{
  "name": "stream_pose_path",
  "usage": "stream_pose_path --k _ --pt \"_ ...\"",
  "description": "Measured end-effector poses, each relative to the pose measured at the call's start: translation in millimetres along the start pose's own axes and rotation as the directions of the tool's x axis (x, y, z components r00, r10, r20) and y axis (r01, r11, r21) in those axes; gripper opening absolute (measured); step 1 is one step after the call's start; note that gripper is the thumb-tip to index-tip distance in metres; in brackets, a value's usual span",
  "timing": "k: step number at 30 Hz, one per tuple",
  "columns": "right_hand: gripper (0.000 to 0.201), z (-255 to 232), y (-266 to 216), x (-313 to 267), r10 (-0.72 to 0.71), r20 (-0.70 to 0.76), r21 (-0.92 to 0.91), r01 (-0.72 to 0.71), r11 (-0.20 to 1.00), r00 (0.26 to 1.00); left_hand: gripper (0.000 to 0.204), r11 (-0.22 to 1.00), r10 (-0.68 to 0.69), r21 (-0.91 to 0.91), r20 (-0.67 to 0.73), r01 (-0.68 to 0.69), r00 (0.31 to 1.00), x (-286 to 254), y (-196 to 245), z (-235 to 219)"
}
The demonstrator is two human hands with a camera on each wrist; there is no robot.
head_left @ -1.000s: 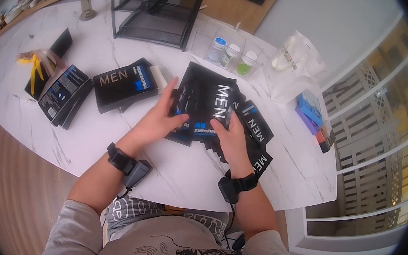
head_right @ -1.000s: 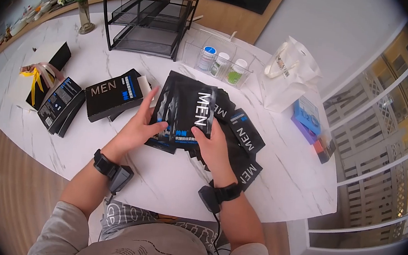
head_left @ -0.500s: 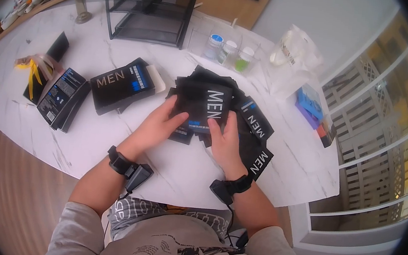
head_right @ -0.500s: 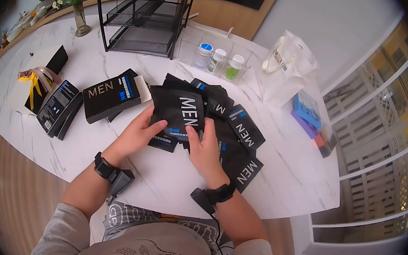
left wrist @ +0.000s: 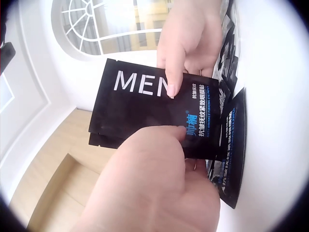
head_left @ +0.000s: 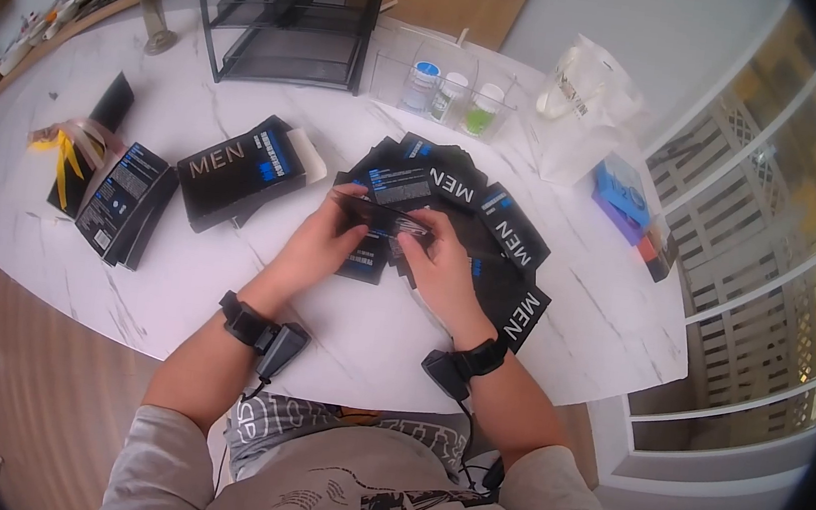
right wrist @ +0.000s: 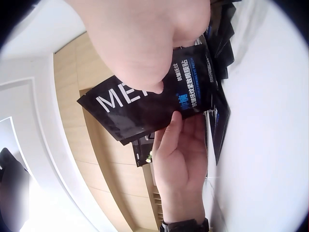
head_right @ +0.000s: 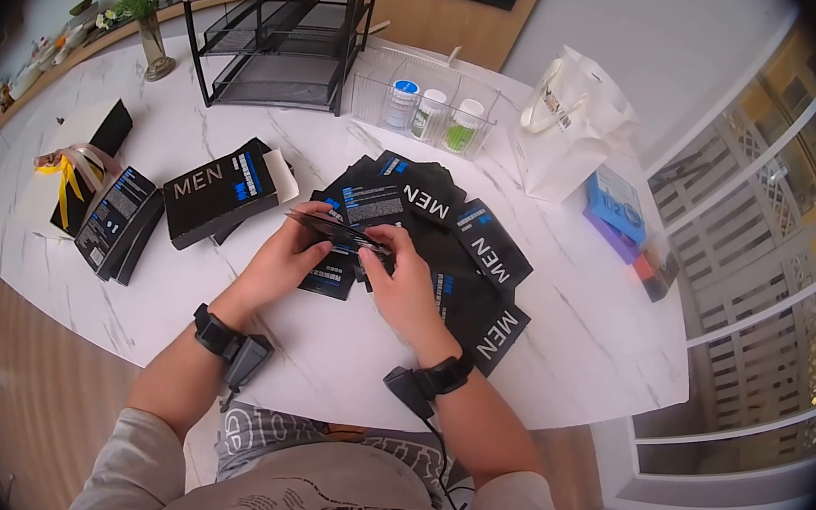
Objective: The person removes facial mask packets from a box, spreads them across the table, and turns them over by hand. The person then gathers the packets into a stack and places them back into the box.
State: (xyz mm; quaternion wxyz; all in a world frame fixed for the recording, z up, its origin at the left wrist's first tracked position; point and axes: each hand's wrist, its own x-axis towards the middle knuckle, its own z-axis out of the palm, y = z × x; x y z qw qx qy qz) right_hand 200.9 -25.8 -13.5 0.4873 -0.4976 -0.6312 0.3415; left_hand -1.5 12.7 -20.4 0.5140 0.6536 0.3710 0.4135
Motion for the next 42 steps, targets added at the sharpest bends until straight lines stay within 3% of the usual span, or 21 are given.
stream_pose_path --k 2,6,14,19,22,26,27,30,36,39,42 --pt "0.027 0.0 -2.4 -1.7 0.060 0.009 0.025 -0.061 0.998 0.998 0.045 0.999 0.031 0.011 0.010 -0.031 0.999 -1.3 0.1 3.6" --pt "0.030 1.1 3.5 -1.7 -0.005 -0.029 0.014 0.006 1.000 1.000 0.043 0.984 -0.004 0.177 0.020 0.000 1.000 -5.5 14.5 6.1" --pt "0.035 -1.3 -2.1 -4.6 -0.009 0.053 0.156 0.000 0.988 0.999 0.046 0.988 0.078 0.132 0.063 -0.086 0.995 -6.0 9.9 0.0" --pt "0.032 3.6 7.1 -2.6 -0.071 -0.003 0.083 0.071 0.994 0.997 0.051 0.977 0.146 0.152 0.044 -0.151 0.988 -8.1 10.6 7.0" --pt "0.032 0.6 6.5 -3.0 -0.069 0.011 0.110 0.068 0.992 0.998 0.052 0.996 0.055 0.066 0.069 -0.059 0.996 -7.2 12.7 0.7" --pt "0.033 0.8 -1.3 -3.3 -0.019 0.026 0.112 0.016 0.994 0.999 0.050 0.998 0.029 0.061 0.024 -0.031 0.999 -6.7 12.4 1.4" --pt "0.031 -2.2 -13.2 -4.7 0.040 0.041 0.026 -0.041 0.999 0.998 0.049 0.999 0.031 0.043 0.017 -0.032 0.999 -5.0 6.5 2.5" --pt "0.029 0.2 3.4 -0.1 -0.044 0.021 0.124 0.041 0.991 0.999 0.047 0.998 0.066 0.021 0.012 -0.066 0.998 0.0 -9.6 3.8" --pt "0.024 -3.7 4.5 -2.6 -0.065 0.030 0.025 0.064 0.998 0.997 0.043 0.999 -0.011 0.049 0.082 0.007 0.997 -2.2 1.2 -1.5" --pt "0.020 -8.8 -6.2 -2.1 -0.199 0.012 -0.038 0.199 0.979 0.980 0.042 0.997 -0.025 0.074 0.123 0.016 0.992 -4.2 17.2 -8.5" --pt "0.018 -13.8 -8.5 -1.5 -0.150 0.042 0.033 0.149 0.988 0.988 0.044 0.992 -0.012 0.129 0.161 -0.009 0.987 -5.6 24.1 -14.5"
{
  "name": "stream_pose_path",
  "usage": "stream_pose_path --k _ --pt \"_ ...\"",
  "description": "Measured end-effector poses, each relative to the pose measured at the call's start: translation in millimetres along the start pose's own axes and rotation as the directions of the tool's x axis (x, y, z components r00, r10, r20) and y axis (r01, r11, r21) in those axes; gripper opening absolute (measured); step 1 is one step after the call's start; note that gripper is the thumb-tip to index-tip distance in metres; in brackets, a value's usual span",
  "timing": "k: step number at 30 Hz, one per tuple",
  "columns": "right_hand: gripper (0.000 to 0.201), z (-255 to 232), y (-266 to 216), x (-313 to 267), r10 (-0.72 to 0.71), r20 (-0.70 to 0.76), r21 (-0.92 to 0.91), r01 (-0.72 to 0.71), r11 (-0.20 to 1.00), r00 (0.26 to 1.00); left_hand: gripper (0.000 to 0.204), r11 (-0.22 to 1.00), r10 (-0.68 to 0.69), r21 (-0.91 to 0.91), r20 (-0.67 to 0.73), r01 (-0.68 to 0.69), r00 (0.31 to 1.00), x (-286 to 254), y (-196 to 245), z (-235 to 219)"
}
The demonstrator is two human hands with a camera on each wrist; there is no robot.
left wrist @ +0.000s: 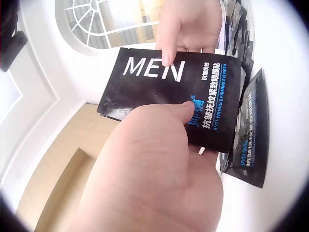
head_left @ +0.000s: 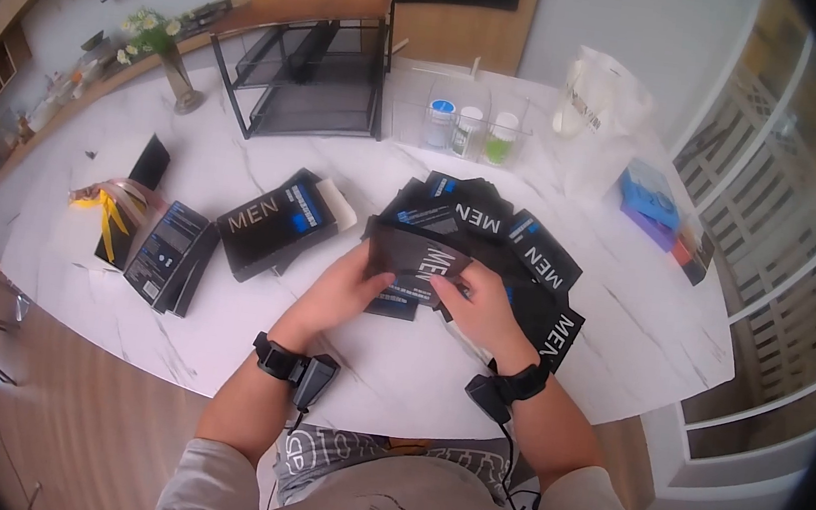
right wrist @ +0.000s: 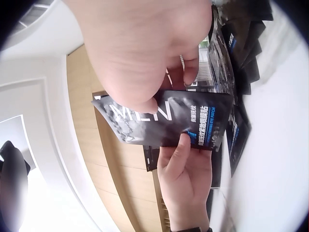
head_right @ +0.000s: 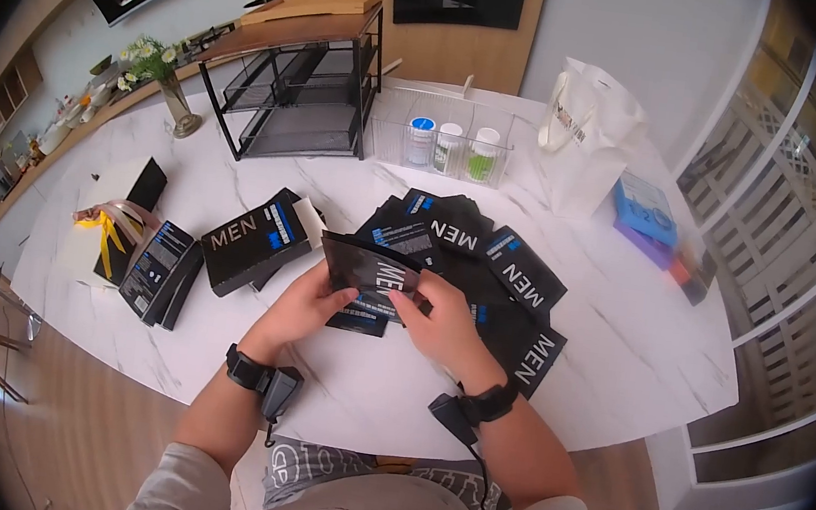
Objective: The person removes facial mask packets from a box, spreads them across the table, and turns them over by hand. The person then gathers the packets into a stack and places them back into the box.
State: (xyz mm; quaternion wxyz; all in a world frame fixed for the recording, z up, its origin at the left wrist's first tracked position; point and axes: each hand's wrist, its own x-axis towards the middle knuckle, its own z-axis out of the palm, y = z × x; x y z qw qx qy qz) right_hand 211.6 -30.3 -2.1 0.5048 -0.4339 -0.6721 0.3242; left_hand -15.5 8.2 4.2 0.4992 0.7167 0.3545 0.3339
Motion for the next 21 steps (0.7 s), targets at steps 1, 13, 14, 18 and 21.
stream_pose_path --k 1,13,14,18,21 --pt "0.018 -1.5 -1.9 0.6 0.026 0.014 -0.006 -0.026 1.000 1.000 0.045 0.999 -0.015 0.046 0.015 0.014 1.000 -1.3 3.4 -2.8" --pt "0.013 -15.8 -1.6 8.3 0.321 -0.022 0.488 -0.270 0.830 0.947 0.077 0.598 0.140 0.799 -0.178 0.060 0.974 -21.6 44.8 -103.9" --pt "0.013 -17.0 -1.6 8.6 0.324 -0.018 0.522 -0.268 0.810 0.946 0.086 0.457 0.150 0.882 -0.205 0.116 0.967 -24.0 37.6 -117.5" --pt "0.011 -17.3 -2.0 9.8 0.311 -0.014 0.587 -0.244 0.772 0.950 0.112 0.350 -0.330 0.844 -0.294 0.405 0.897 -20.3 40.7 -138.4" --pt "0.011 -16.1 -1.8 9.2 0.313 -0.022 0.585 -0.242 0.774 0.949 0.112 0.405 -0.415 0.813 -0.245 0.419 0.876 -13.4 46.5 -140.8"
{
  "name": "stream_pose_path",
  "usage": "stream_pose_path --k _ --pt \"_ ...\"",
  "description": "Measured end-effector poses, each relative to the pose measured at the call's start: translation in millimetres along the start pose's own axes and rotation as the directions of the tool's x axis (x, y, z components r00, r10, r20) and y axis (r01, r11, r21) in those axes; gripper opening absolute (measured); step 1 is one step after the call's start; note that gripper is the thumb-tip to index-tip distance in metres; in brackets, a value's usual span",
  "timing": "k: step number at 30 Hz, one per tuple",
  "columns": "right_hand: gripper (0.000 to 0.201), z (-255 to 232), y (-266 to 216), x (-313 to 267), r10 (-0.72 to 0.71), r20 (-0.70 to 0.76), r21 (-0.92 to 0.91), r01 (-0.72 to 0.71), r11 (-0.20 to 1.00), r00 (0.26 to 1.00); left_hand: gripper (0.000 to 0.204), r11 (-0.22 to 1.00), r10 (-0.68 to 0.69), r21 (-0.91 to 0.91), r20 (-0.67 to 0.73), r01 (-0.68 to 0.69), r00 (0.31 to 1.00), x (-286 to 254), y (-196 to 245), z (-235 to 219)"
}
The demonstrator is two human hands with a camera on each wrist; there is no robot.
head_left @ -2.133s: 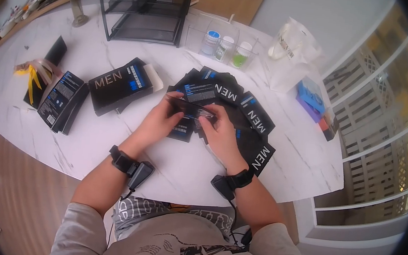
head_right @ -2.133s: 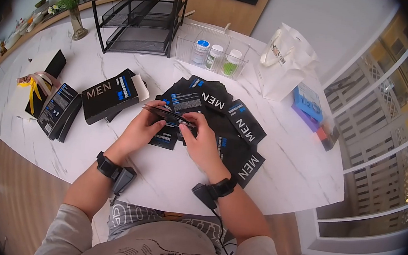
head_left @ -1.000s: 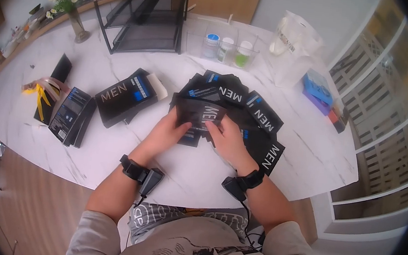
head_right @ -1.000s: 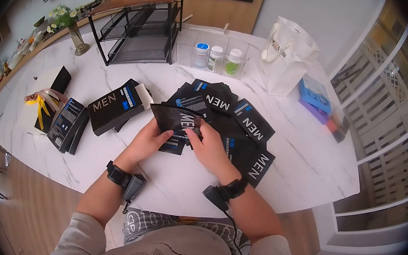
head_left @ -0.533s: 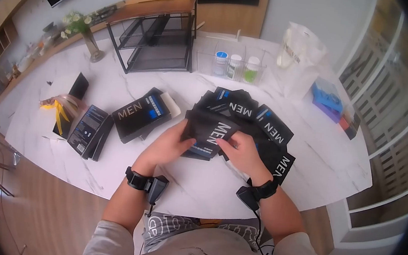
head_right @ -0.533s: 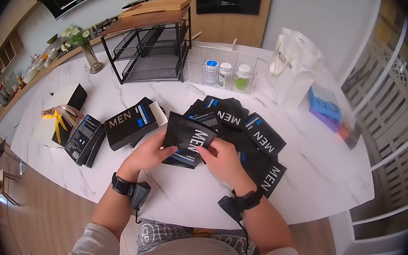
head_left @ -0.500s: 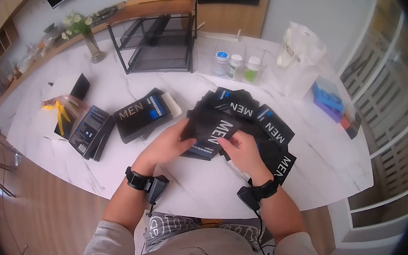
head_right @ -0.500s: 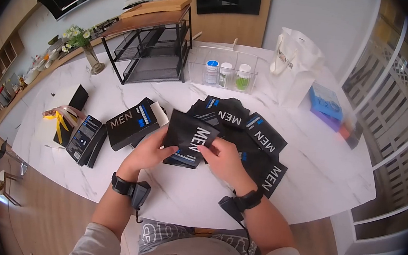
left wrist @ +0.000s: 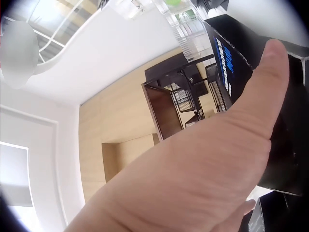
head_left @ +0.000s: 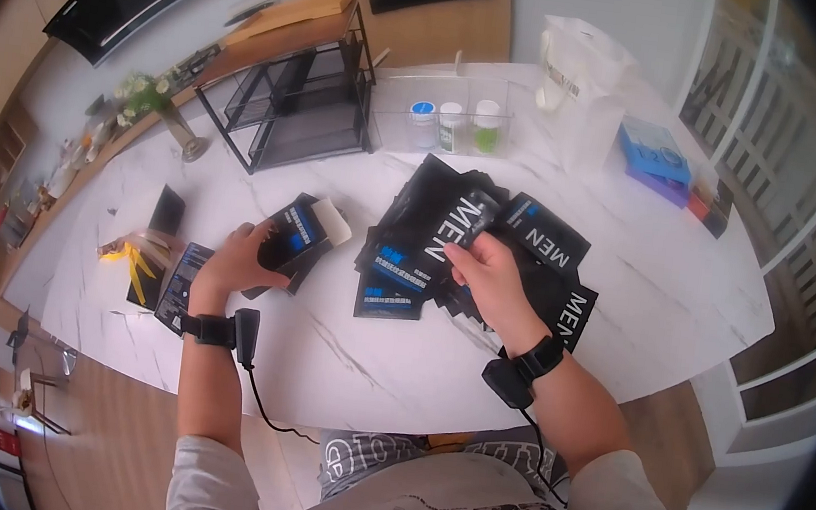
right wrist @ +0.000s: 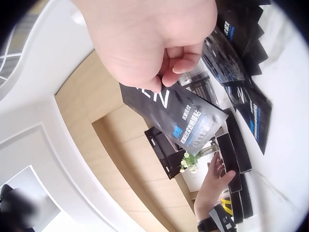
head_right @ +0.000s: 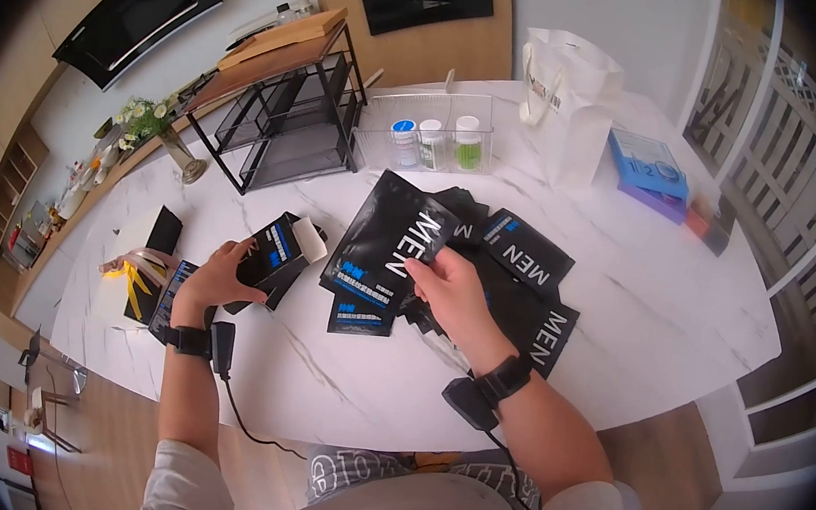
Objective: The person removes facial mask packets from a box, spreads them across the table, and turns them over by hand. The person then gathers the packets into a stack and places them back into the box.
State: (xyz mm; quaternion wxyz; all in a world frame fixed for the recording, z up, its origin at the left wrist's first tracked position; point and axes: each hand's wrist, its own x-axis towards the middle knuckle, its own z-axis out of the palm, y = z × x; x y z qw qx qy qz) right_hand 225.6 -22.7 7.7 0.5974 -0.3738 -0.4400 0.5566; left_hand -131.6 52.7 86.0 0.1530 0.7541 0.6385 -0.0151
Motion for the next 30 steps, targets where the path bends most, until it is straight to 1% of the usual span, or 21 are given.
stream_pose_path --k 3,6,9,12,15,19,20,23,25,27,29,30 --pt "0.010 -2.9 0.9 1.3 0.014 -0.008 0.037 -0.014 0.999 1.000 0.110 1.000 0.016 0.020 -0.040 -0.015 0.999 3.2 -4.0 3.6" --pt "0.009 -5.9 -0.8 1.6 0.033 -0.023 0.109 -0.031 0.994 0.999 0.111 0.996 0.002 0.088 -0.081 0.005 0.997 6.5 -5.7 7.8" --pt "0.010 -5.5 -2.8 2.2 0.073 -0.045 0.227 -0.061 0.972 0.996 0.113 0.986 0.136 0.128 -0.205 -0.111 0.969 -1.6 3.2 7.5" --pt "0.012 -6.7 -0.6 3.9 0.100 -0.073 0.347 -0.069 0.935 0.992 0.115 0.955 0.295 0.061 -0.308 -0.291 0.904 -15.4 31.1 3.0" --pt "0.013 -7.3 0.3 3.4 0.085 -0.137 0.353 -0.031 0.935 0.987 0.115 0.907 0.409 0.039 -0.323 -0.420 0.853 -24.1 48.9 9.2" --pt "0.015 -7.8 5.8 5.7 0.074 -0.213 0.279 -0.013 0.960 0.974 0.116 0.856 0.503 0.070 -0.337 -0.512 0.796 -31.9 73.3 23.4" --pt "0.015 -5.3 6.0 5.3 0.073 -0.260 0.222 -0.014 0.975 0.963 0.115 0.863 0.492 0.073 -0.341 -0.499 0.801 -34.9 80.6 27.0" --pt "0.015 -0.4 7.4 2.9 0.052 -0.281 0.241 0.018 0.970 0.958 0.113 0.883 0.462 0.123 -0.385 -0.452 0.799 -40.9 102.9 37.6" --pt "0.016 2.5 8.7 1.5 0.097 -0.243 0.250 -0.034 0.968 0.965 0.112 0.888 0.447 0.101 -0.421 -0.448 0.790 -39.9 113.5 46.1" --pt "0.015 6.9 1.9 -3.4 0.090 -0.237 0.276 -0.022 0.961 0.967 0.112 0.886 0.441 0.080 -0.449 -0.457 0.777 -39.4 121.7 53.4" --pt "0.017 -1.2 2.0 -1.6 0.192 -0.140 0.049 -0.186 0.981 0.971 0.109 0.884 0.441 0.078 -0.468 -0.461 0.766 -38.5 126.5 55.1" --pt "0.018 -3.6 2.0 -1.1 0.251 -0.099 -0.069 -0.258 0.964 0.963 0.109 0.884 0.444 0.092 -0.468 -0.458 0.764 -37.4 127.2 56.1"
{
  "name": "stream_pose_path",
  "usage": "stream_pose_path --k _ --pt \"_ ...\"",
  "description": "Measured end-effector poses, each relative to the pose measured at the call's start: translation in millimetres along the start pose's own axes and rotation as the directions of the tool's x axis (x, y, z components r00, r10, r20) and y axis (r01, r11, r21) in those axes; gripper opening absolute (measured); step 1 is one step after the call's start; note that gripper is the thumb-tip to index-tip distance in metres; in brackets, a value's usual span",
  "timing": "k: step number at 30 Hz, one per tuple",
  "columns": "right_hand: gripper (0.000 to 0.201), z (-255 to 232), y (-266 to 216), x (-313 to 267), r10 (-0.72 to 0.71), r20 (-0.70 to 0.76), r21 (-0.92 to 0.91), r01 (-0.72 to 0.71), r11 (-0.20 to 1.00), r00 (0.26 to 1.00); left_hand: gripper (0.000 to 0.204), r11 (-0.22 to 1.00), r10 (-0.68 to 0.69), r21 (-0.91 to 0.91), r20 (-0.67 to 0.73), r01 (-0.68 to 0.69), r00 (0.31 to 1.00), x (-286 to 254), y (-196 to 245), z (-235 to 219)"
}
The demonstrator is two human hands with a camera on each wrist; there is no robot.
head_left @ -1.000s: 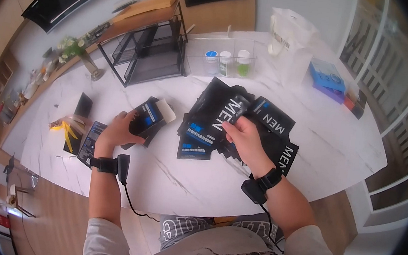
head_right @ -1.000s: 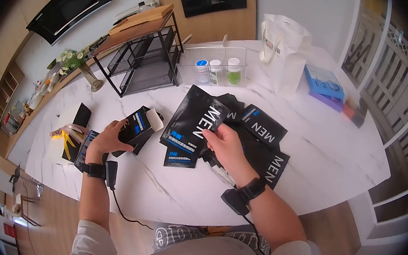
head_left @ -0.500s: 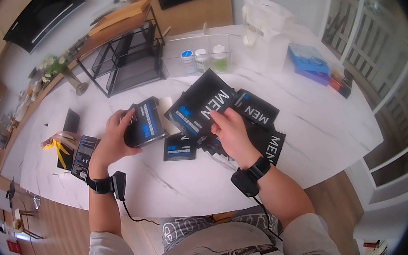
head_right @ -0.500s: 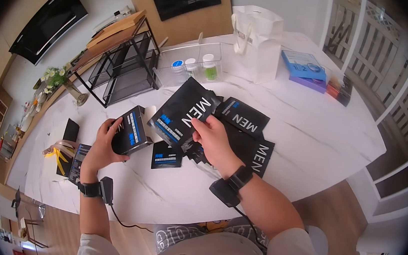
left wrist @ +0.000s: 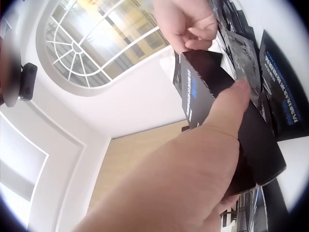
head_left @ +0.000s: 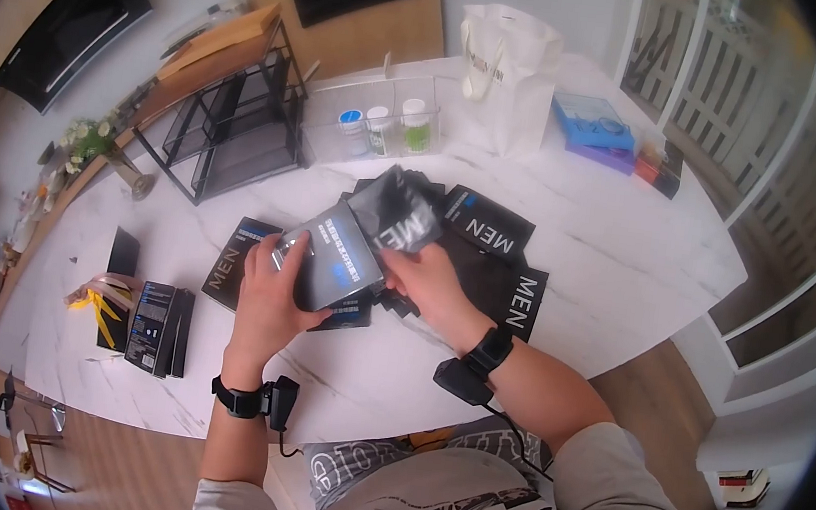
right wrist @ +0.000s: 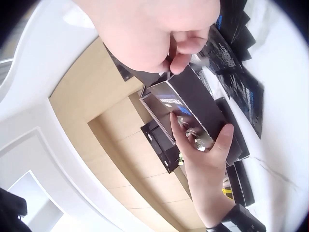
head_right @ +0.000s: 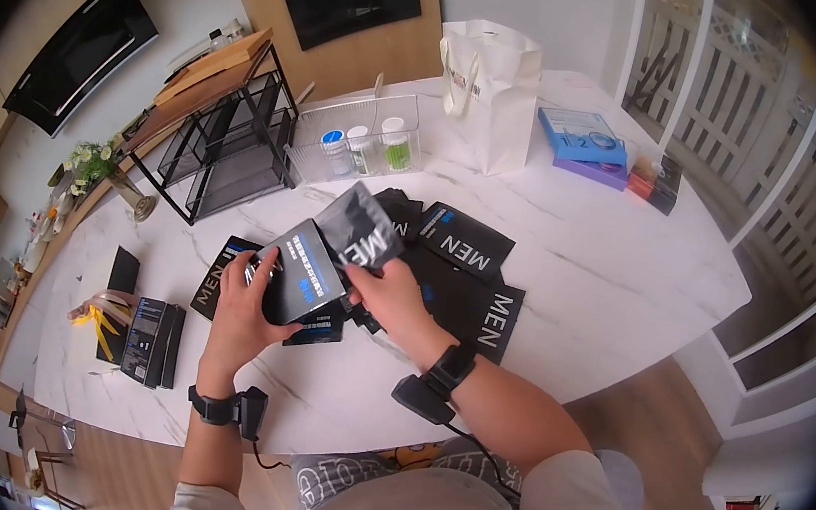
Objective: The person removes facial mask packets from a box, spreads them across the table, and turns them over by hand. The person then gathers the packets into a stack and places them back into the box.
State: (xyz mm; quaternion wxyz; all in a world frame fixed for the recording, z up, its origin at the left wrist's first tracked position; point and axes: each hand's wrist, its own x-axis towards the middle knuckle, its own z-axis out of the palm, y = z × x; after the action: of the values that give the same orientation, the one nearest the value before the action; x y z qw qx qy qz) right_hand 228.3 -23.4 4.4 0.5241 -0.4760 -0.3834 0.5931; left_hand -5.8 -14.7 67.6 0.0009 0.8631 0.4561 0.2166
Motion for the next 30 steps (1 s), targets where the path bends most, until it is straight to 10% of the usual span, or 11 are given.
stream_pose_path --k 7,12,22,26,28,30 --pt "0.023 1.7 -3.7 4.7 -0.291 -0.386 0.113 0.358 0.927 0.875 0.107 1.000 -0.001 -0.016 -0.069 0.000 0.998 -0.7 -7.4 6.8" --pt "0.020 6.4 13.7 8.2 -0.699 -0.093 -0.561 0.543 0.625 0.709 0.104 0.998 -0.007 -0.062 -0.044 0.005 0.999 0.2 -3.3 12.6" --pt "0.021 6.0 8.2 -1.3 -0.676 0.144 -0.526 0.635 0.566 0.722 0.108 0.997 0.016 -0.070 -0.067 -0.021 0.998 -1.8 -11.5 15.0" --pt "0.036 3.7 -3.1 -2.9 -0.691 -0.063 -0.581 0.537 0.612 0.720 0.111 0.984 -0.019 -0.177 -0.060 0.009 0.998 -6.3 -18.1 18.7" --pt "0.038 1.0 2.7 7.2 -0.386 -0.110 0.003 0.389 0.921 0.916 0.112 0.968 -0.020 -0.251 -0.067 0.002 0.998 -7.8 -20.9 20.5" --pt "0.045 -4.3 2.1 8.9 -0.134 0.162 0.505 0.034 0.862 0.978 0.114 0.965 -0.016 -0.263 -0.057 0.000 0.998 -10.4 -23.4 22.3"
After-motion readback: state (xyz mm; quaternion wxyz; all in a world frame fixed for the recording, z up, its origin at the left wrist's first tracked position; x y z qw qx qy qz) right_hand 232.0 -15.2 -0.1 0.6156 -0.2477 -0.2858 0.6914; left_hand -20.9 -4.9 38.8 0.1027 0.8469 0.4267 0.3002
